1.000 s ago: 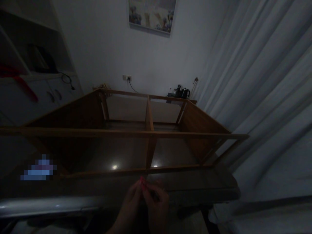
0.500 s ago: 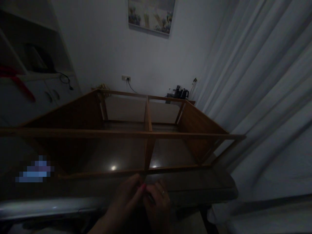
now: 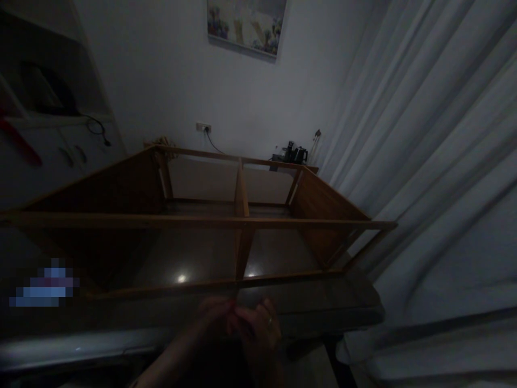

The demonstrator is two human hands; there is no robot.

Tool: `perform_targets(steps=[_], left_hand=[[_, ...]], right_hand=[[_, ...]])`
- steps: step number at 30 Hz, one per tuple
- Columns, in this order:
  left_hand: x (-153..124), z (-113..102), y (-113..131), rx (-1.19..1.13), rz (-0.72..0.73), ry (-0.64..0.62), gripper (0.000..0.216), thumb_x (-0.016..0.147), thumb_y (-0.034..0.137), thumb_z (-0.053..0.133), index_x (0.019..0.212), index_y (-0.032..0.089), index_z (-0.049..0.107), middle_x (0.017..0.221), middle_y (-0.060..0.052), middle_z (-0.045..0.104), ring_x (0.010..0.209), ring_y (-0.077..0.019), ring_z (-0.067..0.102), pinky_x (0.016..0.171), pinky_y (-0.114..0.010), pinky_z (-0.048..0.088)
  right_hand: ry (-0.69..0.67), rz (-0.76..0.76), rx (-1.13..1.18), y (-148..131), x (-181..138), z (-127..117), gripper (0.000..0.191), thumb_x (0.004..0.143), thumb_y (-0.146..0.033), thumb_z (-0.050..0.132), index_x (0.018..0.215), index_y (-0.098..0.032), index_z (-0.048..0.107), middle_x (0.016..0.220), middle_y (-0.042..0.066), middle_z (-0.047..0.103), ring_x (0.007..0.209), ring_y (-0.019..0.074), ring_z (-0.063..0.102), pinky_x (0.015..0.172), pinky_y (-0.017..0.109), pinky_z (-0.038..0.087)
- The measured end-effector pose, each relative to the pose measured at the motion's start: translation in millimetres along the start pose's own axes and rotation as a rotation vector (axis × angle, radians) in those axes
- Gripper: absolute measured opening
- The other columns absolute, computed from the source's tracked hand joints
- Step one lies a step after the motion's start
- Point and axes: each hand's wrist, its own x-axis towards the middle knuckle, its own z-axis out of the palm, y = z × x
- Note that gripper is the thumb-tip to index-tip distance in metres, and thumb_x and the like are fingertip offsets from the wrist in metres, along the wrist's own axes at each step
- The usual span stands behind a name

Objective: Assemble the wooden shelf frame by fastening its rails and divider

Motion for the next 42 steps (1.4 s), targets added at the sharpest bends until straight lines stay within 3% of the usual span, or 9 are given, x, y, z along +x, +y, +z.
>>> perform_targets(steps=[4, 8, 15, 19, 22, 25, 30, 42], left_hand=[[2, 2, 3, 0.05, 0.019, -0.137, 0.06, 0.078, 0.067, 0.057, 0.054, 0.013, 0.066, 0.057, -0.005, 0.064, 0.053, -0.0117, 0.052, 0.056, -0.022, 0.036], [1, 5, 18, 0.217, 0.077, -0.028, 0.064, 0.079, 0.071, 0.052, 0.052, 0.015, 0.066, 0.053, -0.005, 0.064, 0.051, -0.0132, 0.053, 0.054, -0.023, 0.036], [3, 4, 21, 0.358, 0.198, -0.019, 0.058, 0.087, 0.063, 0.047, 0.062, 0.016, 0.068, 0.061, -0.004, 0.069, 0.057, -0.016, 0.06, 0.058, -0.023, 0.041], [7, -11, 17, 0.855, 0.43, 0.131, 0.04, 0.096, 0.045, 0.042, 0.083, 0.018, 0.069, 0.082, -0.006, 0.071, 0.077, -0.0197, 0.063, 0.071, -0.028, 0.041], [13, -24, 21, 1.246, 0.598, 0.296, 0.028, 0.096, 0.035, 0.044, 0.087, 0.02, 0.065, 0.087, -0.005, 0.067, 0.084, -0.022, 0.058, 0.078, -0.034, 0.037], [16, -31, 23, 1.42, 0.624, 0.349, 0.018, 0.096, 0.031, 0.047, 0.094, 0.021, 0.063, 0.098, -0.004, 0.066, 0.094, -0.0237, 0.055, 0.083, -0.038, 0.034], [18, -30, 15, 1.455, 0.576, 0.31, 0.016, 0.096, 0.027, 0.047, 0.097, 0.022, 0.063, 0.1, -0.003, 0.064, 0.096, -0.0232, 0.053, 0.085, -0.039, 0.035], [24, -33, -3, 1.397, 0.542, 0.299, 0.016, 0.096, 0.026, 0.047, 0.1, 0.019, 0.061, 0.104, -0.006, 0.062, 0.1, -0.0249, 0.054, 0.09, -0.044, 0.04]], right_hand=[[0.043, 0.03, -0.026, 5, -6, 0, 0.013, 0.094, -0.029, 0.054, 0.092, -0.03, 0.067, 0.072, -0.004, 0.073, 0.059, 0.0143, 0.066, 0.08, 0.034, 0.052], [-0.037, 0.023, 0.026, 4, -2, -2, 0.012, 0.095, -0.025, 0.055, 0.099, -0.028, 0.066, 0.082, -0.003, 0.075, 0.063, 0.0124, 0.068, 0.085, 0.032, 0.051], [-0.058, 0.071, 0.112, 3, 0, -1, 0.012, 0.092, -0.021, 0.059, 0.1, -0.026, 0.067, 0.077, -0.003, 0.074, 0.058, 0.0112, 0.067, 0.081, 0.031, 0.054], [-0.04, 0.074, 0.071, 8, -1, 2, 0.01, 0.09, -0.02, 0.061, 0.096, -0.025, 0.067, 0.079, -0.002, 0.075, 0.059, 0.0122, 0.068, 0.076, 0.031, 0.054], [-0.152, 0.125, 0.044, 17, -1, 6, 0.018, 0.097, -0.027, 0.049, 0.097, -0.026, 0.068, 0.084, -0.001, 0.075, 0.068, 0.0135, 0.069, 0.075, 0.031, 0.053], [-0.275, 0.175, 0.061, 24, -3, 9, 0.025, 0.099, -0.031, 0.045, 0.093, -0.027, 0.069, 0.082, -0.002, 0.074, 0.072, 0.0138, 0.068, 0.072, 0.03, 0.051], [-0.355, 0.205, 0.065, 27, -7, 11, 0.023, 0.098, -0.034, 0.047, 0.095, -0.026, 0.069, 0.087, -0.002, 0.074, 0.077, 0.0154, 0.067, 0.075, 0.031, 0.048], [-0.341, 0.063, -0.004, 27, -6, 11, 0.032, 0.101, -0.033, 0.04, 0.09, -0.024, 0.069, 0.079, -0.002, 0.073, 0.072, 0.015, 0.064, 0.075, 0.032, 0.043]])
